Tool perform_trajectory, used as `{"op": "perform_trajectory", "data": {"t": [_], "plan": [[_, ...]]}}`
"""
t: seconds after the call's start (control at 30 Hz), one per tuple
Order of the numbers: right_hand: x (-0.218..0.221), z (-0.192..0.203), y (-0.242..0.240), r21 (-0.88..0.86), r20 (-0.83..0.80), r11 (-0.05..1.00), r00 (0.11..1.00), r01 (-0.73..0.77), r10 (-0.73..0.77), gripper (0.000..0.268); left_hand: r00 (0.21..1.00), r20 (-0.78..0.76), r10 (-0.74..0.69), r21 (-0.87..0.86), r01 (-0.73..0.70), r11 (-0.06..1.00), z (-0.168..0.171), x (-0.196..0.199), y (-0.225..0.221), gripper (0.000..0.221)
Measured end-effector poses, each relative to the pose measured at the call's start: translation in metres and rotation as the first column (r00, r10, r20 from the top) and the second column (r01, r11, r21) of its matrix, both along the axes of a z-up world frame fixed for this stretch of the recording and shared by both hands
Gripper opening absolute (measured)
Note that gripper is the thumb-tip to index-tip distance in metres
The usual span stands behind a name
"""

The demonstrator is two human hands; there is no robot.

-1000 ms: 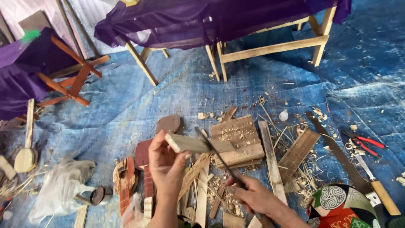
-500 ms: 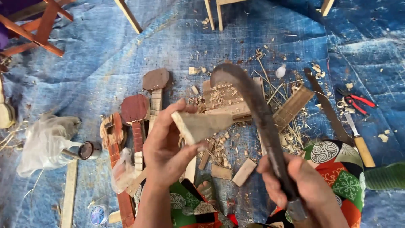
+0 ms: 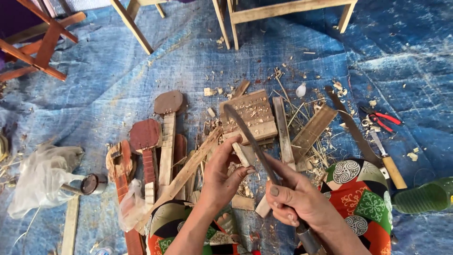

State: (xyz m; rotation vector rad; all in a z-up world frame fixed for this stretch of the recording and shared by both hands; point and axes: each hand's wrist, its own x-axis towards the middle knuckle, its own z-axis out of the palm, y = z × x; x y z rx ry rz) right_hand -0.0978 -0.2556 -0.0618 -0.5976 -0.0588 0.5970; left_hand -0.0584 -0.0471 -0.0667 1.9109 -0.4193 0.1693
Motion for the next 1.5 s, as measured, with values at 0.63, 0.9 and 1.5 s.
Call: {"op": "perform_trajectory", "data": {"t": [0.63,0.9,1.5], "plan": [[0.000,-0.011,0.016,-0.242,0.067,0.968,0.994,-0.072,0.091,0.093,0.959,0.150,0.240,0.087,-0.255,0.963,-0.021,-0.039,-0.004,0.064],[-0.007,-0.002,0.020,-0.145,0.067,0.988,0.996,-0.053,0.063,0.089,0.974,-0.035,0.225,-0.148,-0.228,0.962,-0.036,-0.041,0.011,0.068],[0.011,-0.031,0.048,-0.334,0.071,0.939,0.991,-0.083,0.113,0.089,0.976,-0.083,0.201,-0.448,-0.217,0.868,-0.053,-0.027,0.029,0.063]]}}
